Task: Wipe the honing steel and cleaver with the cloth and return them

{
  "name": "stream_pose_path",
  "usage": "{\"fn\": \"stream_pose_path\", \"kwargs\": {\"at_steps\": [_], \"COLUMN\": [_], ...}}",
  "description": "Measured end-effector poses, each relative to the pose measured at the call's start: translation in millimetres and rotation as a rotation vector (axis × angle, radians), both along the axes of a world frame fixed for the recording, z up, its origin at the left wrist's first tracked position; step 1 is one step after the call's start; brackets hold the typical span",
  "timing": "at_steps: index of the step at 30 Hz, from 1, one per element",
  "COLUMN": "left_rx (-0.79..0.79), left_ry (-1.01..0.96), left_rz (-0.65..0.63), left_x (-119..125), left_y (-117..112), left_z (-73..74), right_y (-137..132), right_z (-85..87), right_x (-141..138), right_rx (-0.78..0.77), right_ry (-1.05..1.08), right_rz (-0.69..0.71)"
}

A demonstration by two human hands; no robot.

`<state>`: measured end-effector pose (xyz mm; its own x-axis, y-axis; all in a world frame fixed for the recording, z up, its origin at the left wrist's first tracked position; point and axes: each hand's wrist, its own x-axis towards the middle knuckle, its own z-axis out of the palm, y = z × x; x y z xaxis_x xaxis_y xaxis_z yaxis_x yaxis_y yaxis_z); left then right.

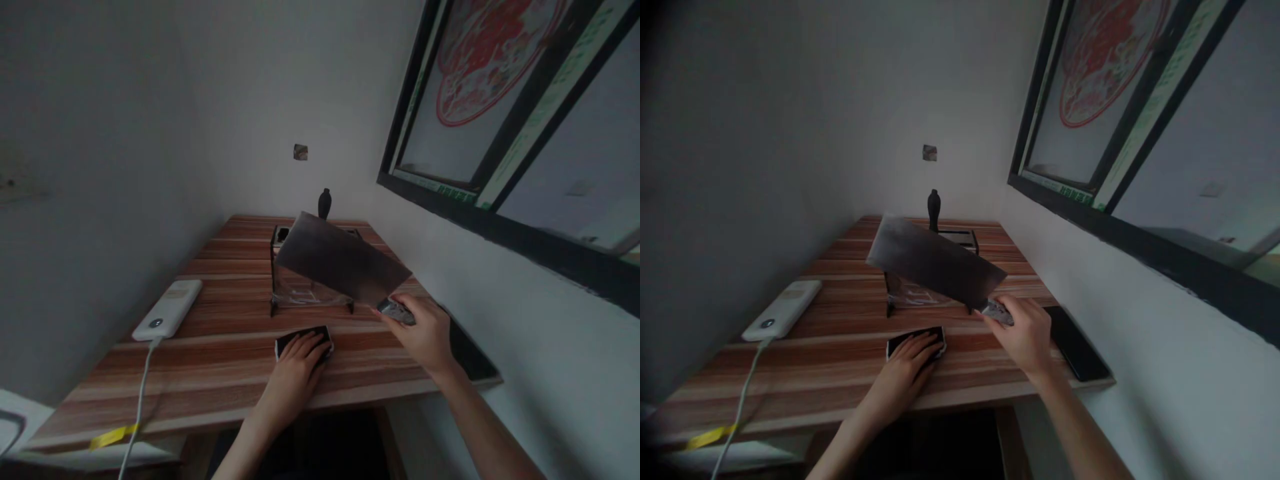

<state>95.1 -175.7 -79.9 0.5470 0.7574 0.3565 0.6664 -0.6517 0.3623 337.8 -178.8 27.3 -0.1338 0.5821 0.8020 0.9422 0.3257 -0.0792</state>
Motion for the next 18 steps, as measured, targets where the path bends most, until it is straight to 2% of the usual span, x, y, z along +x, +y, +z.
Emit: {"fn": "stream_pose_path", "kwargs": {"at_steps": [5, 10, 15, 18], "left_rx": [0.022, -0.039, -0.078, -0.106], "left_ry": [0.024, 0.051, 0.048, 0.05], "left_rz": [-0.008, -0.069, -0.152, -0.196], "left_x": [2, 10, 16, 15], "left_y": [0, 3, 7, 7], "left_z": [-0.2, 3.3, 11.3, 17.8], "right_y": [12, 23, 35, 46], "right_z": [29.9, 67.7, 106.4, 129.6], "right_x": [41, 80, 104, 111], "right_rx": [0.047, 0.089, 0.117, 0.085], "right_ry": [-0.077, -0.168, -0.368, -0.492], "right_rz": [-0.094, -0.229, -0.349, -0.372]}}
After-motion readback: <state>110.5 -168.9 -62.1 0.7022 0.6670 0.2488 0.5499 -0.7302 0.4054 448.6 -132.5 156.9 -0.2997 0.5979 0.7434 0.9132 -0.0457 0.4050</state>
